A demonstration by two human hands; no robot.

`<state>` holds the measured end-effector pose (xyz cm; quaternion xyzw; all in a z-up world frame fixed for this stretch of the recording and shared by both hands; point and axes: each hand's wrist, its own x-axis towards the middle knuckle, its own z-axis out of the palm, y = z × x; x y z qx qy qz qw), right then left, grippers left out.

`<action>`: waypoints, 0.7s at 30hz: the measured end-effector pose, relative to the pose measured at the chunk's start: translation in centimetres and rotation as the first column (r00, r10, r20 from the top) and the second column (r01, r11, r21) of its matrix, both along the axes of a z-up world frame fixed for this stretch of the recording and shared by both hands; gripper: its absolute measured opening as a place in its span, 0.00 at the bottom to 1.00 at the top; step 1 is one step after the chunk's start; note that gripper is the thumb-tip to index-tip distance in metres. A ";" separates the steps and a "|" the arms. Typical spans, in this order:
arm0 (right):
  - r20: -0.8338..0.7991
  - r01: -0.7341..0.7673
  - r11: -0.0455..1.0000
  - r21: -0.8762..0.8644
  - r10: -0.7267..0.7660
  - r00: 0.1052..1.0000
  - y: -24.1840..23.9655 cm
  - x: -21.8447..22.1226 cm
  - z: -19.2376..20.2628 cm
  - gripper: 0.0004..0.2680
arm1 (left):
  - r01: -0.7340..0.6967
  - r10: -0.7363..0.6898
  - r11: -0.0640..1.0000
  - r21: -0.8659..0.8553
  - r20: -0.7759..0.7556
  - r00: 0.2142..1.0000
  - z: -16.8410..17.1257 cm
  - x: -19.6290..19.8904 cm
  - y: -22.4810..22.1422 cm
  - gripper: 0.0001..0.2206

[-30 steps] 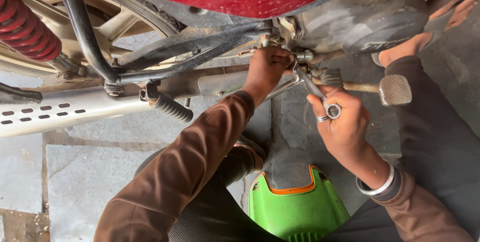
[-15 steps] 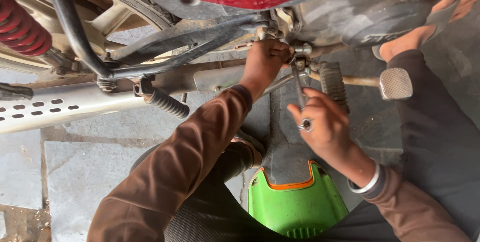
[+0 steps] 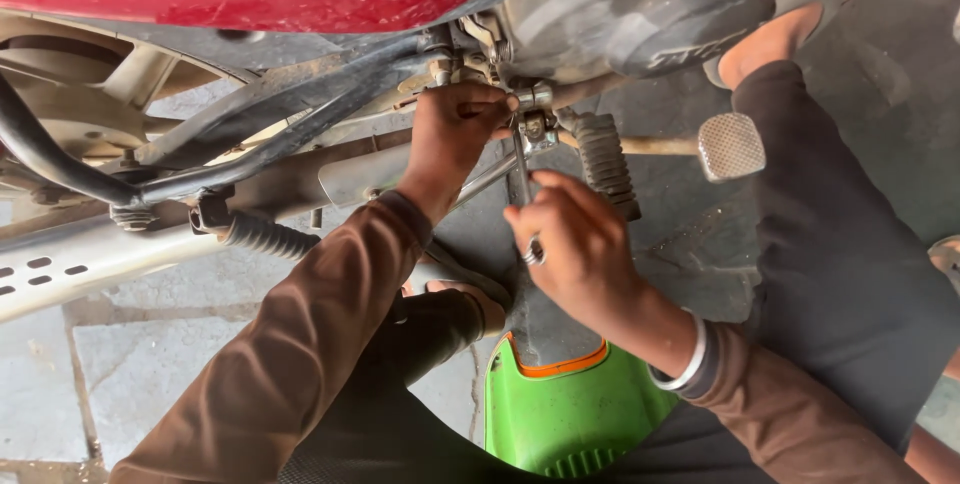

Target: Adjusting and tightening bolts near the engine and exhaust mounting of a motorcycle.

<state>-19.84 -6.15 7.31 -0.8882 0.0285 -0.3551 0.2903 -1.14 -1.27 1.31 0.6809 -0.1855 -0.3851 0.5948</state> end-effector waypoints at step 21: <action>-0.013 0.001 1.000 -0.011 -0.001 1.000 -0.8 1.3 1.7 0.09 | -0.013 0.007 0.998 0.055 0.112 0.994 0.2 0.0 -0.4 0.10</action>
